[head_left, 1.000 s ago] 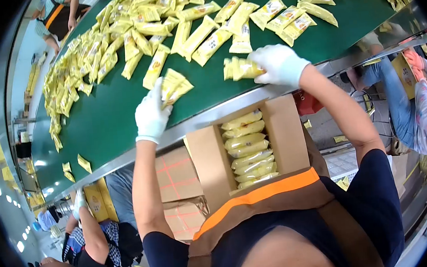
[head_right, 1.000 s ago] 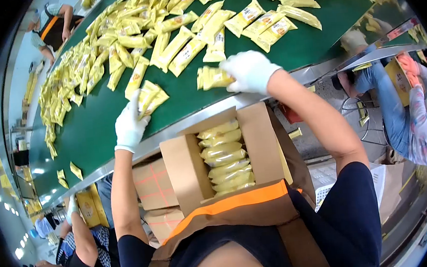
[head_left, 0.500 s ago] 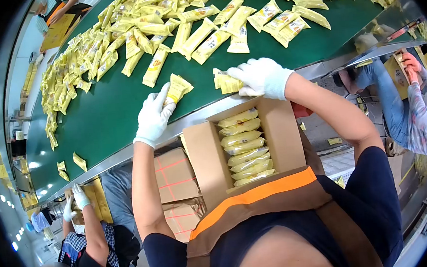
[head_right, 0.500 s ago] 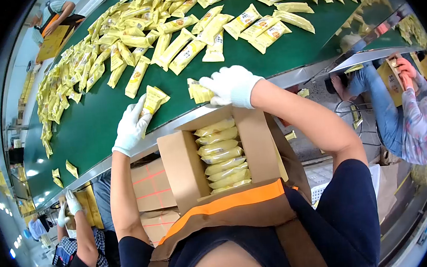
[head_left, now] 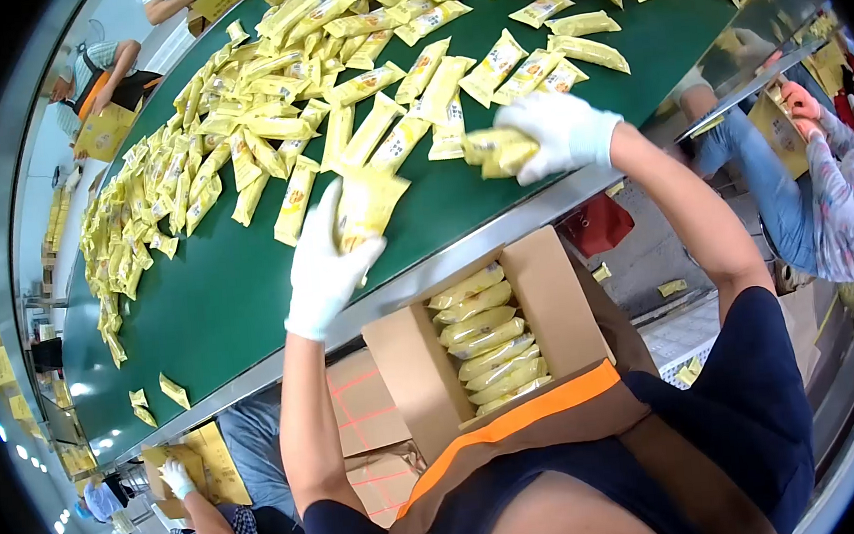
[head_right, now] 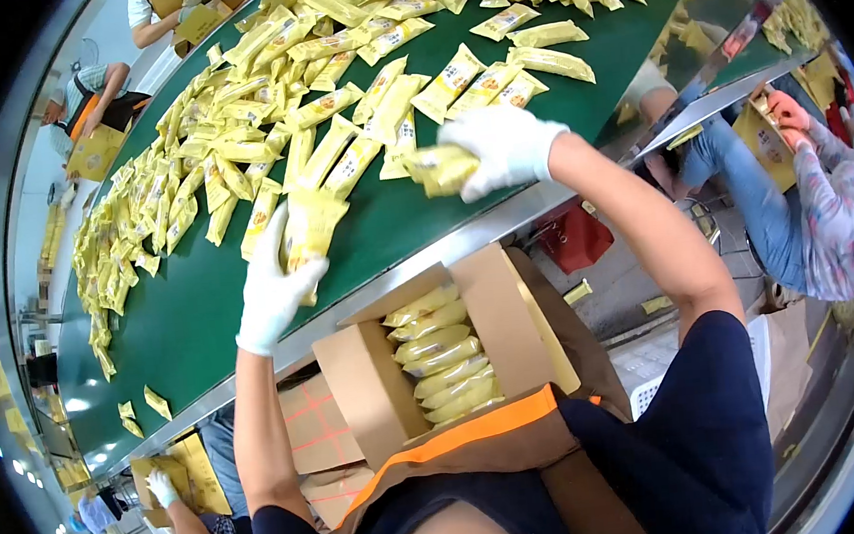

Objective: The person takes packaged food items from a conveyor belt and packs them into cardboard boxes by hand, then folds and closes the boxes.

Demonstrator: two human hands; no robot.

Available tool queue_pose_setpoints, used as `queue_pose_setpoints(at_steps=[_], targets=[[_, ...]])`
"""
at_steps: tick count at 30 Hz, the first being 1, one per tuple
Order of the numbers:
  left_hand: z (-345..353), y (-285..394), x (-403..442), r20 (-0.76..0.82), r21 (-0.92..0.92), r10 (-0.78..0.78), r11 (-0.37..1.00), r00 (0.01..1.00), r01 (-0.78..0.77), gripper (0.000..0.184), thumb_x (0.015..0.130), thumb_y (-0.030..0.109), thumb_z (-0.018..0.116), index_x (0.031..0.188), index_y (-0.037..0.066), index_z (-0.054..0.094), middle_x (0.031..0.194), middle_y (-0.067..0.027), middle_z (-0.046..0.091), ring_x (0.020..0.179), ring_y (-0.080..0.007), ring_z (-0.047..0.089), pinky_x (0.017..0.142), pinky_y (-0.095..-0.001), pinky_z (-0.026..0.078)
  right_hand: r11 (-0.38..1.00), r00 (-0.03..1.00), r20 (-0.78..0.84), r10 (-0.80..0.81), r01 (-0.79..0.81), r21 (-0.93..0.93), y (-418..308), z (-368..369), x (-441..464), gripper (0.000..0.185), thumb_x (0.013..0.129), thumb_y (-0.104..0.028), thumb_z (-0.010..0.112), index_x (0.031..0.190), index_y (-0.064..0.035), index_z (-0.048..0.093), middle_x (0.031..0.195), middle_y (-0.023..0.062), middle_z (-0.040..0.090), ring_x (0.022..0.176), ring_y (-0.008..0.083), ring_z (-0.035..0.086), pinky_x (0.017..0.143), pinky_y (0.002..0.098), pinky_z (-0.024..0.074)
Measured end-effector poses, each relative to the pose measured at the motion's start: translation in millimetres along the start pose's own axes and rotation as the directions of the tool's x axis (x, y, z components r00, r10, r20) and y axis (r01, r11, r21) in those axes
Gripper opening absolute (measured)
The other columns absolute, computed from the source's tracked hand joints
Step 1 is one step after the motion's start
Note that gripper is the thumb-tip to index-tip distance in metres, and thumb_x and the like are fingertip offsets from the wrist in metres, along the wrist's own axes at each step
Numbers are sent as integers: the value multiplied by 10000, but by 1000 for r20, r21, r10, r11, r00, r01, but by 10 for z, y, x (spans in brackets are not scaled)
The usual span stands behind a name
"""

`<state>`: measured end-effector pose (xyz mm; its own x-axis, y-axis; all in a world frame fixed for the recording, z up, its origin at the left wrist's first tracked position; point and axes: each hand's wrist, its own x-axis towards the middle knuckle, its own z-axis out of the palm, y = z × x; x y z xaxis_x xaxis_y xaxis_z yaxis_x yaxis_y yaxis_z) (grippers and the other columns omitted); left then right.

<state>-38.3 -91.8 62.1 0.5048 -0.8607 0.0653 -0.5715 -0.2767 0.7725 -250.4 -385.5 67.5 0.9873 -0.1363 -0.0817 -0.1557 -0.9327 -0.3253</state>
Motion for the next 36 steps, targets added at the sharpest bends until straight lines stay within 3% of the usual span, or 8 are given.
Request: queue_pose_setpoints(at_steps=[2,6,9,11,19,24,29,36], targets=[[161,166,426,24,56,121,991,992,-122,793,732,316,751,1396,-16,471,1228,-219,586,1136,-333,582,1002,-355,440,993,983,-163,-88,74,-90,119,-229,203,671,638,-458,764,1147,-59,584,1089,174,601,1025,371,581,906,444,475],[535,-165,1151,294,176,91,973,951,-147,885,720,483,737,1426,26,462,1258,-260,566,1177,-376,549,1025,-383,417,994,998,46,-45,40,107,337,-559,969,754,653,-505,755,1225,-46,581,1335,166,541,1191,349,542,977,380,453],[419,-111,1048,344,277,90,941,935,-193,865,708,495,745,1417,68,491,1146,-214,599,1118,-371,550,969,-385,438,990,954,288,-78,108,-88,306,-435,1260,764,645,-604,743,1184,-69,660,1447,144,478,1253,339,512,1036,369,414],[252,-156,884,332,358,68,914,941,-192,840,699,472,752,1396,67,514,1136,-188,606,1122,-350,533,963,-381,441,945,944,253,-211,263,-195,334,-348,1230,713,623,-604,750,1125,-100,704,1427,144,495,1233,354,511,1028,380,412],[114,-154,219,196,545,103,815,975,-196,764,657,265,803,1361,93,560,1071,-127,600,1072,-326,508,951,-401,447,962,979,49,-197,203,-181,84,-105,897,691,612,-516,748,1169,-115,659,1248,166,558,1184,336,524,959,420,458],[264,-210,161,-34,613,226,774,974,-158,834,646,311,810,1390,77,515,1303,-191,527,1189,-376,495,1026,-403,428,936,966,260,-10,101,-338,-219,-277,734,740,617,-455,744,1266,-116,634,1218,171,556,1152,336,532,963,402,459],[216,-99,262,99,675,-116,738,988,19,917,645,429,775,1443,112,452,1331,-211,513,1135,-381,553,990,-414,458,940,941,-62,-332,325,-99,-665,-269,350,578,621,-278,763,1135,-63,610,1169,185,558,1077,369,551,946,434,448],[299,-217,156,30,675,1,738,1000,-21,930,658,413,755,1476,142,406,1265,-205,545,1147,-382,554,975,-409,462,919,930,-89,-356,331,-212,-256,456,-6,563,724,-394,741,1157,-60,608,1242,181,561,1123,361,565,957,458,439]])
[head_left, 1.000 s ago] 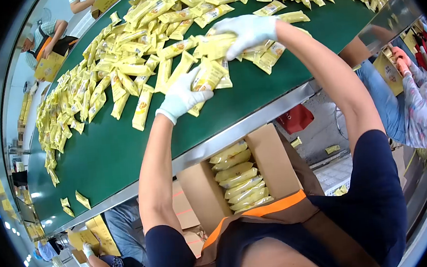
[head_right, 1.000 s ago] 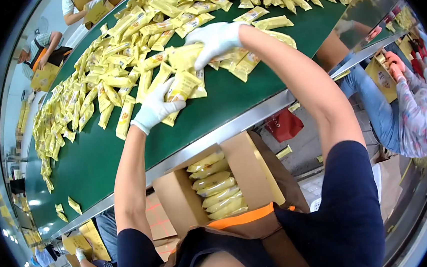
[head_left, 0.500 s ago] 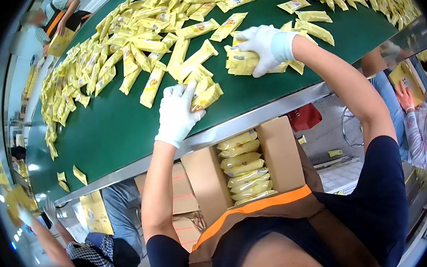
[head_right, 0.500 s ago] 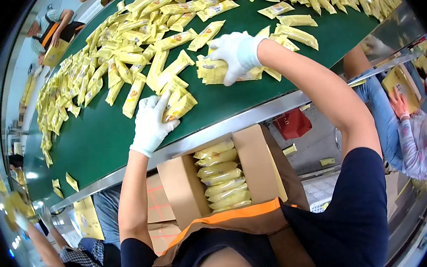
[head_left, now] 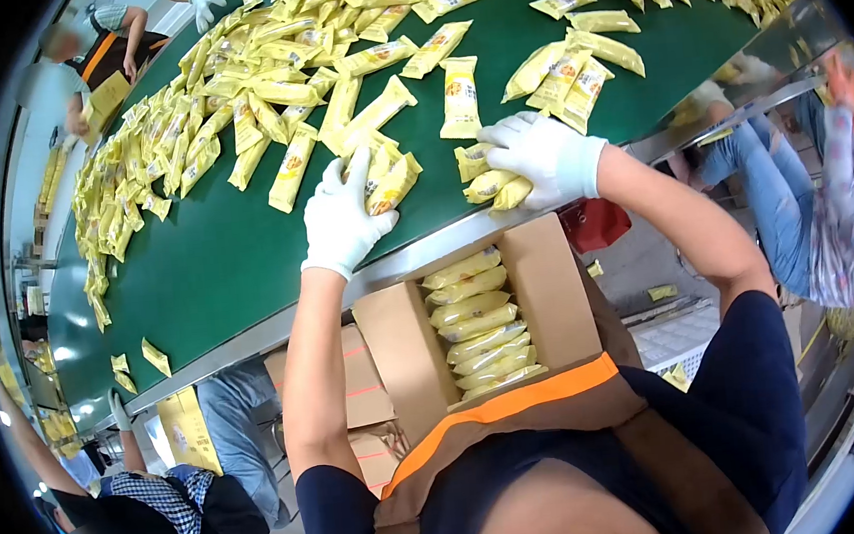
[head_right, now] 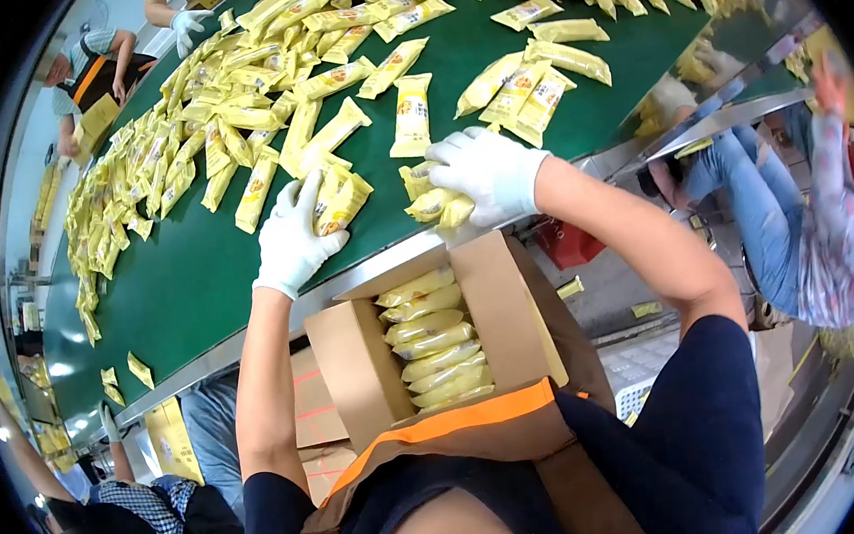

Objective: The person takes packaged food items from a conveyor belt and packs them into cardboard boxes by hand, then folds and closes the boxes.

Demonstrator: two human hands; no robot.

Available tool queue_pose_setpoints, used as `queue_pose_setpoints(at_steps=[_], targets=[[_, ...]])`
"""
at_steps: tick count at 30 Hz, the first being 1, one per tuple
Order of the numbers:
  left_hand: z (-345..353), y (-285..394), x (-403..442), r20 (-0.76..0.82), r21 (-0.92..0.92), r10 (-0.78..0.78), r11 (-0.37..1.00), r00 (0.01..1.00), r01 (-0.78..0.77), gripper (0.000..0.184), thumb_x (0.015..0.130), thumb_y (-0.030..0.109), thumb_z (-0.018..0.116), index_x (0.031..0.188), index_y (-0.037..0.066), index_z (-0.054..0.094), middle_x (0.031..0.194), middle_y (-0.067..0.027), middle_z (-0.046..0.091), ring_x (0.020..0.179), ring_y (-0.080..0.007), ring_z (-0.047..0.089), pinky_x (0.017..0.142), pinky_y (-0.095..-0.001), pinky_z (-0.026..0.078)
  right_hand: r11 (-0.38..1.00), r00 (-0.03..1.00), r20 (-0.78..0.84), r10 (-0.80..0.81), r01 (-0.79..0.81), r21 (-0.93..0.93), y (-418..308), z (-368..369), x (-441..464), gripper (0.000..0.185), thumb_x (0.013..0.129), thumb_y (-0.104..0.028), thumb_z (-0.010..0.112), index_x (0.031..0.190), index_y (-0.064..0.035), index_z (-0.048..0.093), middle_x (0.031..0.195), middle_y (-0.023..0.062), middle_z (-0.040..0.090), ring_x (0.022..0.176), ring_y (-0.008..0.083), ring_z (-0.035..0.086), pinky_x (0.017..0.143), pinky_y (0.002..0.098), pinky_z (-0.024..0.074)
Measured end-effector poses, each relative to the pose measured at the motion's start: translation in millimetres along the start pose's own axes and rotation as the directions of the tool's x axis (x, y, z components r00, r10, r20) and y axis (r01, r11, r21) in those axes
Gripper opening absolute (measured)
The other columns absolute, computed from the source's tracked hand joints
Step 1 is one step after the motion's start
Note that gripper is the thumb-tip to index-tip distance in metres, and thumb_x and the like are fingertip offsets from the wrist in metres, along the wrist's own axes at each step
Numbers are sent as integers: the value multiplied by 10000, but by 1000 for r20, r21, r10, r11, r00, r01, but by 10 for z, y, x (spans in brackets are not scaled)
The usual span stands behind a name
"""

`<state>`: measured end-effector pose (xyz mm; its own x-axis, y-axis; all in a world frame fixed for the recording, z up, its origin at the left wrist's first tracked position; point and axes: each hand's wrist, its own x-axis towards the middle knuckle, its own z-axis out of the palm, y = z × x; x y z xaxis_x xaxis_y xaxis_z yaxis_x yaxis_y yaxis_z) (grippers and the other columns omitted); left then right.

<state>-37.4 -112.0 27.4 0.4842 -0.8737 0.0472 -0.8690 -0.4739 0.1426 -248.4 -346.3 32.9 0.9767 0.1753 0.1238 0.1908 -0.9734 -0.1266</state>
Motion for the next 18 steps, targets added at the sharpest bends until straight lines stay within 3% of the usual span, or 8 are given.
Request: queue_pose_setpoints(at_steps=[3,7,8,10,12,13,16,18], targets=[[-154,45,67,201,-106,-83,989,976,105,988,630,455,739,1483,113,377,1213,-233,566,1110,-372,580,953,-412,472,1000,996,-83,10,-11,-6,-19,-47,-74,547,700,-341,744,1151,-73,592,1150,147,580,1045,334,578,885,429,453],[-347,16,281,59,-308,134,945,989,-110,1031,618,471,699,1507,104,329,1199,-246,575,1116,-388,577,926,-395,486,983,974,-157,163,-147,109,18,-36,-182,594,718,-331,738,1227,-83,558,1119,120,596,1010,318,588,864,404,467],[-405,60,427,57,-366,122,926,991,-93,1032,618,494,695,1504,109,333,1228,-253,568,1159,-396,556,1017,-445,420,967,963,-147,226,-205,149,7,-36,-173,605,722,-333,737,1243,-85,554,1127,120,597,1012,318,589,867,401,469],[-482,126,785,22,-297,219,933,975,-203,1044,618,518,689,1509,118,322,1264,-267,553,1220,-402,518,1096,-513,311,948,952,16,305,-305,85,28,-55,-117,759,656,-413,760,1305,-93,532,1145,147,601,1054,346,578,934,430,452],[-233,43,1100,184,-201,161,972,970,-123,1064,620,539,692,1519,125,301,1318,-265,523,1260,-404,486,1120,-560,231,927,916,140,375,-374,-34,17,-162,-61,873,583,-441,789,1330,-84,513,1144,175,594,1087,370,565,986,456,434],[-179,46,1124,210,-63,154,988,966,-144,1090,616,550,702,1530,133,278,1332,-242,510,1247,-400,491,1109,-511,281,919,908,147,393,-381,-105,4,-219,-52,891,560,-469,777,1336,-112,523,1119,174,602,1087,372,567,1010,459,415],[-217,74,933,269,-135,163,982,949,-130,1071,611,532,730,1519,141,319,1214,-193,529,1163,-376,522,1035,-424,386,894,854,279,438,-447,-36,-46,-363,-38,853,574,-466,772,1326,-139,538,1132,168,598,1096,363,566,1005,436,421],[-89,16,687,152,20,221,974,963,-226,1055,595,476,779,1500,130,361,1219,-155,513,1154,-350,496,1004,-410,411,844,832,313,458,-518,142,-52,-352,-41,815,610,-500,768,1282,-88,561,1113,184,631,1058,353,604,963,403,459]])
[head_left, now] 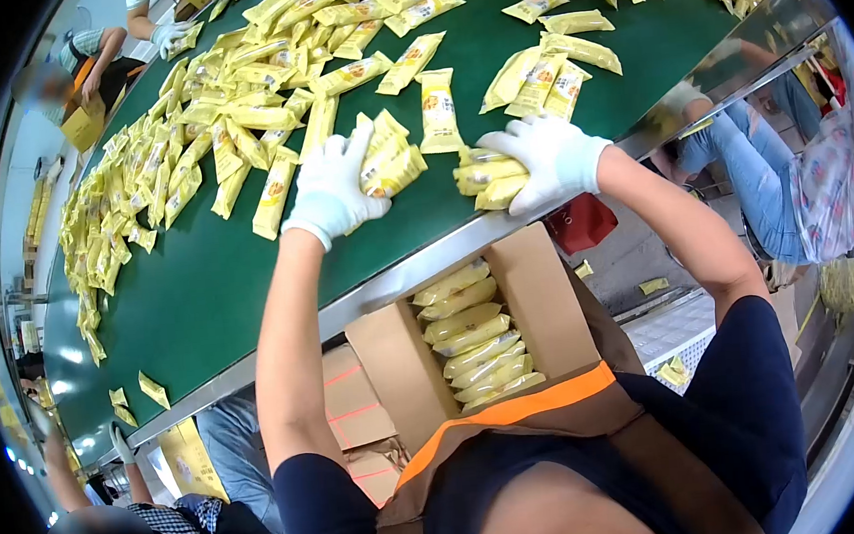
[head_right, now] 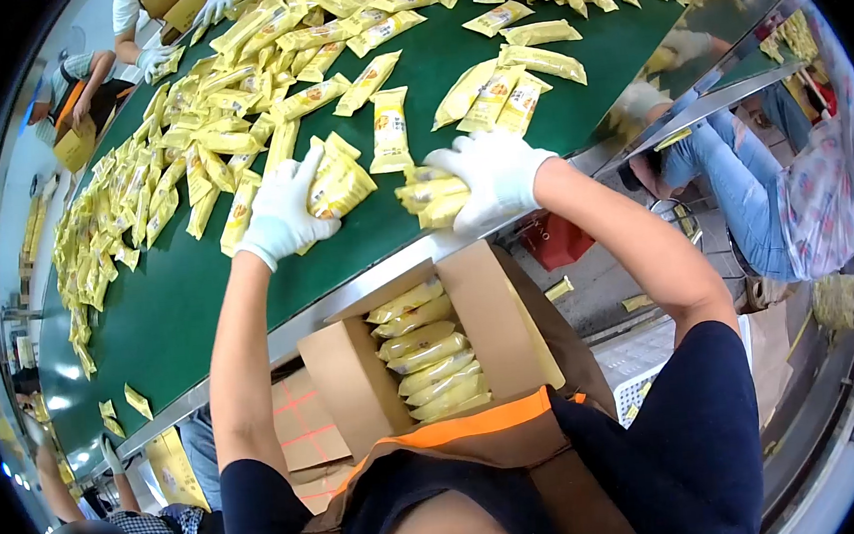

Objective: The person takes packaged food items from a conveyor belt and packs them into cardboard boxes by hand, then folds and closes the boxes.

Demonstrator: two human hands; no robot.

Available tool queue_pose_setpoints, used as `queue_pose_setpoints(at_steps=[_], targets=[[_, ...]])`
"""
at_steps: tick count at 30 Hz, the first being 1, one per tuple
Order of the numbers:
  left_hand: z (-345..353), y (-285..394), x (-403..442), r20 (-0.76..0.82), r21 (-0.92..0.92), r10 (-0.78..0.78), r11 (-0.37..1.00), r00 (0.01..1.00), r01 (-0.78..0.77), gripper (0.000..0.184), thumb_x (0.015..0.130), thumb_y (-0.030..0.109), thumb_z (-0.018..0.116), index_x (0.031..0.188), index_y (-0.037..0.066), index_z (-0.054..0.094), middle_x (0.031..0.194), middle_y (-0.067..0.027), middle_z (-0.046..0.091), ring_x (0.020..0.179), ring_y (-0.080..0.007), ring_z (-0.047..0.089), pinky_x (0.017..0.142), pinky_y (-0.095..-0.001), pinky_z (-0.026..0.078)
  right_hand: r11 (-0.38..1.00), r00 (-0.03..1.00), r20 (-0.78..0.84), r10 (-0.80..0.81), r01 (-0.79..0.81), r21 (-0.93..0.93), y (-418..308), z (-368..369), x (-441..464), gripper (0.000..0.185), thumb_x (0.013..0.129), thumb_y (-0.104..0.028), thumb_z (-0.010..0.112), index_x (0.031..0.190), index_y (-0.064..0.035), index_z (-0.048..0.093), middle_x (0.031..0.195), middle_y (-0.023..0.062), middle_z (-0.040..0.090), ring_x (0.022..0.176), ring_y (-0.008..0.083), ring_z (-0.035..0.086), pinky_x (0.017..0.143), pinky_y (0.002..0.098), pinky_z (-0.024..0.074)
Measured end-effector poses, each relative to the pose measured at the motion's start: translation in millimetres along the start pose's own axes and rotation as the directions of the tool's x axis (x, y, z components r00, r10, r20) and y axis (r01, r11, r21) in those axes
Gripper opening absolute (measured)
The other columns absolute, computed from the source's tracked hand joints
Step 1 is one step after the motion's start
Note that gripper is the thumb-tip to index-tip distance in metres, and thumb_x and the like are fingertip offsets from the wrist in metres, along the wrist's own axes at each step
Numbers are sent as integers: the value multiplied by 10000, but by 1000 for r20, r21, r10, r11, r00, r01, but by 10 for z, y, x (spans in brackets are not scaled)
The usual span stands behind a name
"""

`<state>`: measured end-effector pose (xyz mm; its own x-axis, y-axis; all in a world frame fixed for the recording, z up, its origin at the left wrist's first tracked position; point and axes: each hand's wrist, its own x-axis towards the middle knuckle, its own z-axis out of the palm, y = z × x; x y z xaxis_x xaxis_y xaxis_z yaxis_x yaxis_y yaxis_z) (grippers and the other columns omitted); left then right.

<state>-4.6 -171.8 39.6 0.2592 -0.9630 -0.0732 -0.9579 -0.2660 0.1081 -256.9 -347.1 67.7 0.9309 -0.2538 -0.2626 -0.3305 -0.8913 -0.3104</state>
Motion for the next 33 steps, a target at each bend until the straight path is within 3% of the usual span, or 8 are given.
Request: queue_pose_setpoints(at_steps=[4,6,8,12,16,18,24,33], targets=[[71,81,-379,-80,-74,-6,997,997,0,994,595,386,789,1469,95,414,1273,-167,506,1195,-372,468,1052,-406,409,703,980,-59,191,-95,705,12,12,67,671,754,-493,753,1216,-34,591,1038,100,673,953,200,647,872,330,506],[83,80,-385,-131,-150,-43,988,990,23,948,587,392,793,1424,91,468,1305,-170,498,1194,-377,470,1040,-409,412,32,961,-102,258,97,995,15,150,388,595,822,-460,728,1216,-35,593,1041,79,674,929,172,658,828,324,530],[178,37,-376,-259,-66,-23,998,966,6,968,587,423,787,1425,67,456,1402,-232,437,1231,-402,475,1050,-416,412,-192,918,-84,389,170,967,-187,71,711,564,853,-421,725,1218,-15,587,1029,79,673,899,150,665,790,305,545],[6,125,-316,32,-28,-210,977,977,211,1137,574,533,768,1500,49,320,1377,-239,475,1166,-371,558,1014,-376,438,246,844,-42,535,-108,963,-70,248,1615,879,692,-579,775,1276,46,574,1241,173,620,1124,238,609,942,369,486],[-85,150,-383,126,-17,-208,977,970,212,1130,586,551,750,1506,69,305,1308,-235,514,1190,-380,532,997,-395,448,698,931,-45,363,-240,675,-343,111,1624,1196,567,-700,744,1445,40,410,1408,240,511,1271,308,526,1052,363,404],[-24,138,-467,88,-23,-187,982,978,189,1116,586,525,751,1507,80,306,1304,-242,513,1185,-397,530,997,-409,451,879,980,-34,196,-161,448,-474,65,1534,1055,602,-692,734,1348,20,514,1338,218,571,1240,295,547,1033,337,412],[95,-193,-1180,22,-63,-195,978,980,196,1113,567,461,758,1513,94,299,1344,-259,474,1225,-429,492,1032,-438,438,929,935,-332,-123,-8,-369,-679,-139,507,752,593,-538,741,1185,-90,621,1138,153,577,1097,341,546,919,424,445],[52,-101,-1261,56,-17,-277,960,959,278,1155,589,492,744,1552,146,210,1290,-223,520,1155,-401,553,953,-435,489,954,988,-126,-94,53,-295,-284,203,350,959,649,-502,714,1487,-195,361,1226,214,543,1133,371,544,989,435,432]])
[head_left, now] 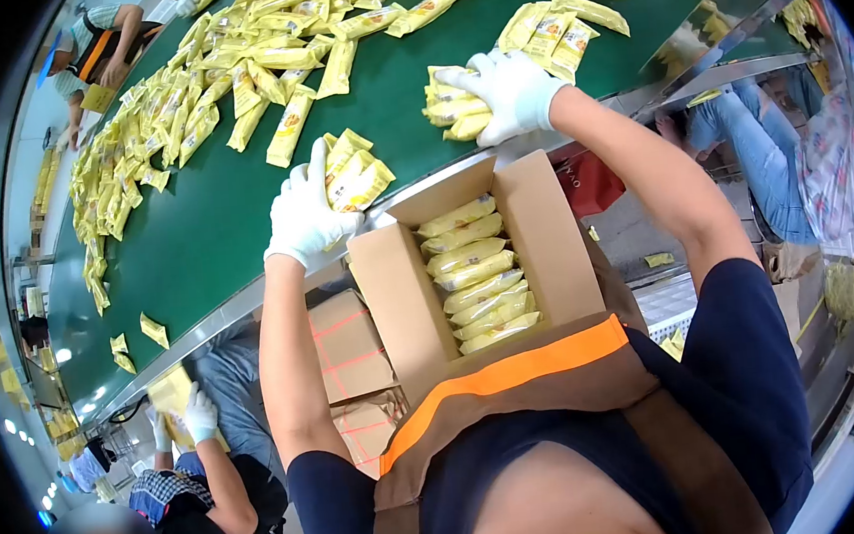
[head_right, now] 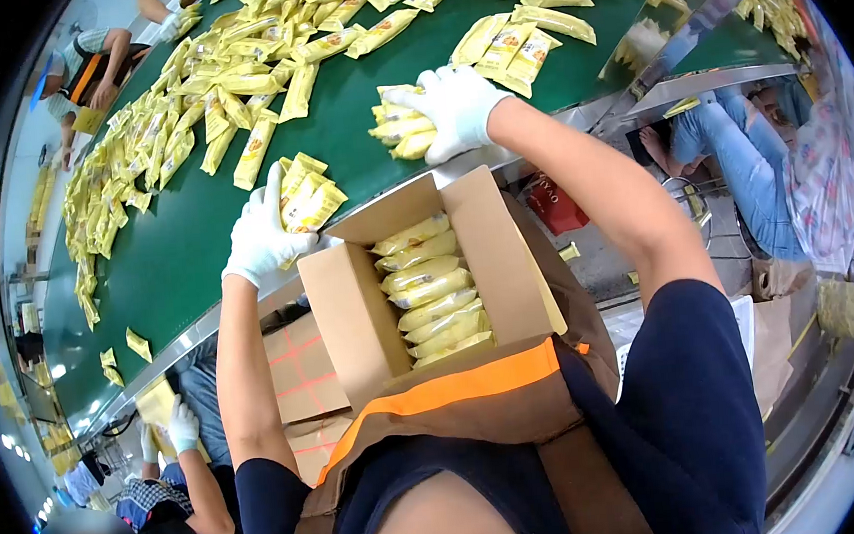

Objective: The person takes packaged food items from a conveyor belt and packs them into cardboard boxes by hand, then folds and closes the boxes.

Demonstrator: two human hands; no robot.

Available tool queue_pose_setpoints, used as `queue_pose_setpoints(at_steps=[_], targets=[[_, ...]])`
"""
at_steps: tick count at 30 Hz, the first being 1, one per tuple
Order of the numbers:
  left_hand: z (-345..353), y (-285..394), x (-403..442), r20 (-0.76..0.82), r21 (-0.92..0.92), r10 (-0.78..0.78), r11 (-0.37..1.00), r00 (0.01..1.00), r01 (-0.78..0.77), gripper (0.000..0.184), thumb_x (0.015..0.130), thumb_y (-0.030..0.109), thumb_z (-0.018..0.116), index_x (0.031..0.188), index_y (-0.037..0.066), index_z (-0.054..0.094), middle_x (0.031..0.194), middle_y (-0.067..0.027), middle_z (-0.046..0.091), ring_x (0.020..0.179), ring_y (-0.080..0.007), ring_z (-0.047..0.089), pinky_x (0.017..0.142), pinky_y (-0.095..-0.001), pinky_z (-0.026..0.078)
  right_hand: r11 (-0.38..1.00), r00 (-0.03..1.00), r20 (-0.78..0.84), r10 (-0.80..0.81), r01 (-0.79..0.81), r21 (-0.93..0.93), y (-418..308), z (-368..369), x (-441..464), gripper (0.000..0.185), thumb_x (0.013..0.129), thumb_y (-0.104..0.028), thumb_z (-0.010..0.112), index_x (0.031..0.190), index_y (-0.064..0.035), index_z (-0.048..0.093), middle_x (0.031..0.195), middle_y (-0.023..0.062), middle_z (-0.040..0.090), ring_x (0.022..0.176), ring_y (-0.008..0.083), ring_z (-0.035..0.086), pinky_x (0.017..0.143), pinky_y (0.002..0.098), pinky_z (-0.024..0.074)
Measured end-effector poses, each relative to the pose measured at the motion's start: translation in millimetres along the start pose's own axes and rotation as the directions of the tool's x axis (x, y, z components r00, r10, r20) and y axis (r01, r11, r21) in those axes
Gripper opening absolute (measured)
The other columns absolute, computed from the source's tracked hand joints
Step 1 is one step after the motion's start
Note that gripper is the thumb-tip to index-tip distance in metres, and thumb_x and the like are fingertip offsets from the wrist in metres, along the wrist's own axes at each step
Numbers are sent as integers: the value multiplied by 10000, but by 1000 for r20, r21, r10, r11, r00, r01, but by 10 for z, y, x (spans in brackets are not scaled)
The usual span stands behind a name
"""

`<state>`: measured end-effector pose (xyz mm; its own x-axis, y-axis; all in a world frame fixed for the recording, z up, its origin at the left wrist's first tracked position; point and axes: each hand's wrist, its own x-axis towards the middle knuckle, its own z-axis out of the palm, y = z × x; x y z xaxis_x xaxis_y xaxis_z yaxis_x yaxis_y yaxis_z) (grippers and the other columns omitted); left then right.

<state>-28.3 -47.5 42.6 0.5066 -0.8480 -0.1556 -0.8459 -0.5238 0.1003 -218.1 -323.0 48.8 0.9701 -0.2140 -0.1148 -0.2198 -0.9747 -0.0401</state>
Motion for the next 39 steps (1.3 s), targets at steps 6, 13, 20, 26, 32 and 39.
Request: queue_pose_setpoints(at_steps=[6,13,20,26,32,39], targets=[[-104,-176,-421,-92,-899,-197,439,976,4,899,741,222,721,1502,44,277,1226,-191,577,1057,-275,625,893,-376,527,763,957,-281,-67,231,604,-123,-726,-443,961,643,-446,758,1466,-130,374,1180,253,583,1115,400,577,948,416,467],[-188,242,-888,90,-994,236,-34,968,101,921,728,283,787,1484,25,328,1383,-147,500,1251,-240,506,1064,-411,426,809,790,208,-577,587,16,-1426,-130,-1089,770,638,-400,772,1331,-175,522,1057,124,606,990,300,594,829,412,441],[-212,1105,-553,126,-363,477,838,870,-407,1003,629,319,777,1515,138,342,1137,-177,567,1037,-312,565,922,-388,438,891,891,139,-432,398,219,-1651,514,-1521,776,712,-437,749,1380,-131,499,1139,186,582,1040,340,591,844,425,477],[198,1513,-607,34,115,422,899,906,-423,981,555,429,830,1446,291,442,1147,-152,535,1031,-331,544,898,-470,412,851,897,36,-441,404,336,-1526,605,-1723,749,689,-399,751,1368,-167,536,1183,205,562,1053,337,592,874,414,495],[833,1502,-609,43,336,403,856,914,-393,768,736,245,721,1447,274,433,1206,-159,534,1055,-315,542,876,-452,439,775,750,213,-626,569,274,-1380,286,-1685,207,825,-231,630,995,-136,700,1066,109,642,978,295,639,834,414,498],[689,1520,-744,-12,281,442,862,897,-421,567,899,204,517,1458,248,439,1398,-179,445,1270,-387,422,1038,-596,330,468,751,94,-654,304,830,-890,-61,-1259,281,827,-198,701,1105,-158,682,1056,118,647,978,328,644,832,386,528]])
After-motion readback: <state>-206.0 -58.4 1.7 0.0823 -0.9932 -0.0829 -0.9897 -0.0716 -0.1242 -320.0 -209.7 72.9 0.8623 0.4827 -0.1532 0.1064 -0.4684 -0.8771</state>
